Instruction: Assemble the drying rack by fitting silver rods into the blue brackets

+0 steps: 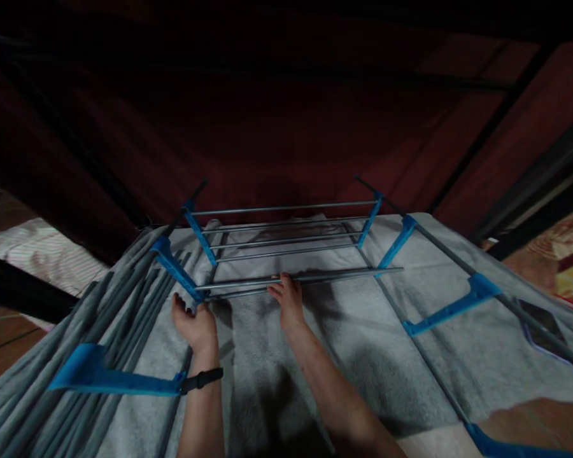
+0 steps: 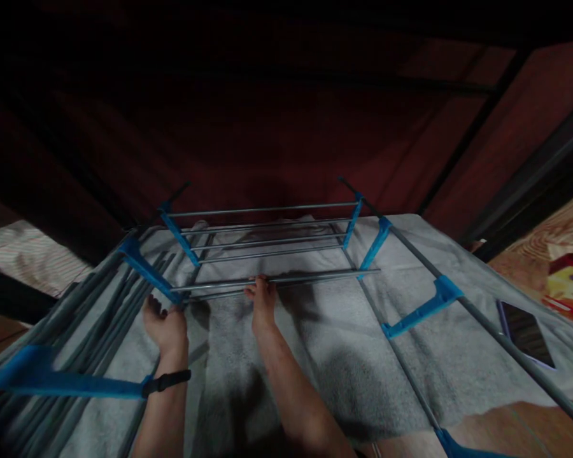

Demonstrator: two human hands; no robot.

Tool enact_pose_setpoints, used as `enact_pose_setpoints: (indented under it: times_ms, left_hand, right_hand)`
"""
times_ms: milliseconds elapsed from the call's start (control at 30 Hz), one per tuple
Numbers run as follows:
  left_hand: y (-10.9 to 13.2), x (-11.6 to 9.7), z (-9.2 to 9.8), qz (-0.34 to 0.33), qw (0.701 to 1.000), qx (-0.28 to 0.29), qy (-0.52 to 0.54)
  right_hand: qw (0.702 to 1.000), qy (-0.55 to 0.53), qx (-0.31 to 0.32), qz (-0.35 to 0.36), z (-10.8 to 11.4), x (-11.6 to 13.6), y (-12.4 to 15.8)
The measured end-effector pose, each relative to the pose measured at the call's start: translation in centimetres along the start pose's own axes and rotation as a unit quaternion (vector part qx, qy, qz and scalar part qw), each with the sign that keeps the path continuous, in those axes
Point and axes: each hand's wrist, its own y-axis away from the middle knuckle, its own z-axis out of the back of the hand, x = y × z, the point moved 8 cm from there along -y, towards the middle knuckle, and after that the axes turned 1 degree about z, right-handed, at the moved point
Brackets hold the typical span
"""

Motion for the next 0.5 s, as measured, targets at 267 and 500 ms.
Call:
enact_pose_setpoints:
  times_ms: [267,500]
  left_hand:
    - [7.2,-13.2,-0.3,-0.226,0.973,0.047,-0.022]
    - [15.8,-17.8,-8.0,-0.319,0.904,0.284,-0.004]
  right_hand:
    - [0.997,-0.015,-0.064,0.039,5.2,5.4,-2.7]
    - [0.999,0.047,0.001,-0.002,6.3,5.9,-3.9]
